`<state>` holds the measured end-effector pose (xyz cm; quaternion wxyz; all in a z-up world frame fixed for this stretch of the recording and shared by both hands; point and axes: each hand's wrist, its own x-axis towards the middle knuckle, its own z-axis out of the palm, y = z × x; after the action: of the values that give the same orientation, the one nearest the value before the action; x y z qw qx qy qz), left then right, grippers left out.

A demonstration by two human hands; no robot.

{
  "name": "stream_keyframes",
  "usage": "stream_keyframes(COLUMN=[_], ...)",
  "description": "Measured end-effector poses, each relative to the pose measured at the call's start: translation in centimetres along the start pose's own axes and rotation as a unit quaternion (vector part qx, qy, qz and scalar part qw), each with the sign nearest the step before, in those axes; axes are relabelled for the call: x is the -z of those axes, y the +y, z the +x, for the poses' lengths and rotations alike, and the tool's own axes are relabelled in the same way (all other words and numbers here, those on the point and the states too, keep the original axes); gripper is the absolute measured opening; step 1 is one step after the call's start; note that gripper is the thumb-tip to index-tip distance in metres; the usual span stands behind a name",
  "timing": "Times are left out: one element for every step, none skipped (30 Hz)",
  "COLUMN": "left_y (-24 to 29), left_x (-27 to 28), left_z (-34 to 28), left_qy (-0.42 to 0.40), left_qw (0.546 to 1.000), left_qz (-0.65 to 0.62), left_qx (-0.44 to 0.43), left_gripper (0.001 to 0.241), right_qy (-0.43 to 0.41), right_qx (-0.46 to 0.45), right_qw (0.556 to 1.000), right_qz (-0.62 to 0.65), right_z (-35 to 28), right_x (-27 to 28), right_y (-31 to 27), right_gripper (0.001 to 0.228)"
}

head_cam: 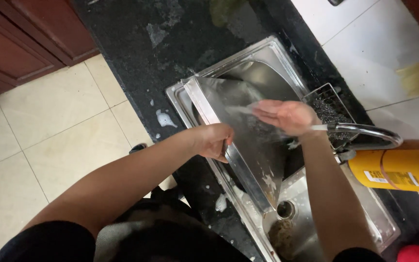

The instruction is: Cleaning a metal tray, scrubbing a gas stove, and washing a kitchen sink with a sponge.

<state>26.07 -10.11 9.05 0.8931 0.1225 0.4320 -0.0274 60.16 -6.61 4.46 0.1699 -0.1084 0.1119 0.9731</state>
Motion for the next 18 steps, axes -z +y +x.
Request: stream_keyframes(left_y=[0.1,-0.1,-0.2,0.1,0.5,0.3,0.2,-0.4,-0.3,-0.2,-0.2,-0.6,-0.9,-0.7,-0.1,0.0,0.0,0.1], left_x=[-1.0,-2.0,-1.8,-1.7,-1.5,-0.6,0.3,1.1,1.0,1.0,1.0,1.8,2.7,3.7,2.2,0.6,-1.1,-0.2], left_z=[-1.4,-2.9,-2.8,-2.6,-2.5,-0.9,0.8,2.4,2.2,1.7,1.4,2.6,3.8,5.0,2.6,0.2,-2.1,-1.2], left_qy=[-0.005,-0.009,-0.009,-0.010,-0.010,-0.011,-0.008,-0.005,-0.007,-0.005,-0.003,-0.004,-0.003,-0.002,-0.003,0.004,0.012,0.011], left_qw=[1.000,1.000,1.000,1.000,1.000,1.000,1.000,1.000,1.000,1.000,1.000,1.000,1.000,1.000,1.000,1.000,1.000,1.000], left_qz=[0.007,0.014,0.013,0.013,0.014,0.016,0.007,-0.005,-0.005,0.000,0.006,0.006,0.005,0.006,0.010,0.009,0.008,0.011], left_qx=[0.001,0.005,0.008,0.006,0.004,0.003,0.000,0.000,0.002,0.001,0.001,0.005,0.002,-0.004,-0.004,0.003,0.010,0.015], left_gripper=[0.071,0.070,0.070,0.076,0.082,0.082,0.066,0.053,0.053,0.058,0.065,0.065,0.068,0.072,0.072,0.070,0.068,0.068], right_qy=[0.109,0.215,0.215,0.250,0.276,0.277,0.133,-0.019,-0.018,0.219,0.442,0.444,0.423,0.399,0.399,0.379,0.357,0.359], right_qx=[0.085,0.169,0.168,0.173,0.173,0.174,0.235,0.278,0.278,0.294,0.286,0.286,0.275,0.266,0.269,0.227,0.185,0.188], right_qw=[0.987,0.948,0.948,0.892,0.807,0.806,0.910,0.954,0.954,0.909,0.805,0.805,0.811,0.814,0.813,0.830,0.846,0.846], right_qz=[-0.085,-0.166,-0.164,-0.334,-0.492,-0.493,-0.314,-0.111,-0.110,-0.199,-0.274,-0.271,-0.298,-0.327,-0.327,-0.339,-0.351,-0.346], right_z=[1.2,2.8,1.5,0.0,-1.3,-0.1,1.2,2.4,3.0,3.8,4.5,3.9,3.2,2.7,3.2,3.5,3.8,3.7], right_x=[-4.6,-9.7,-6.3,-3.2,-0.1,-0.4,-0.7,-0.8,-3.6,-6.4,-9.2,-6.9,-4.6,-2.5,-4.7,-6.7,-8.6,-10.8], right_y=[2.2,4.6,3.4,1.9,0.3,0.5,0.6,1.1,2.4,3.8,5.2,4.4,3.5,2.2,3.3,5.0,6.6,7.3], right_gripper=[0.042,0.022,0.022,0.017,0.015,0.015,0.032,0.058,0.058,0.050,0.043,0.043,0.042,0.042,0.042,0.023,0.008,0.008])
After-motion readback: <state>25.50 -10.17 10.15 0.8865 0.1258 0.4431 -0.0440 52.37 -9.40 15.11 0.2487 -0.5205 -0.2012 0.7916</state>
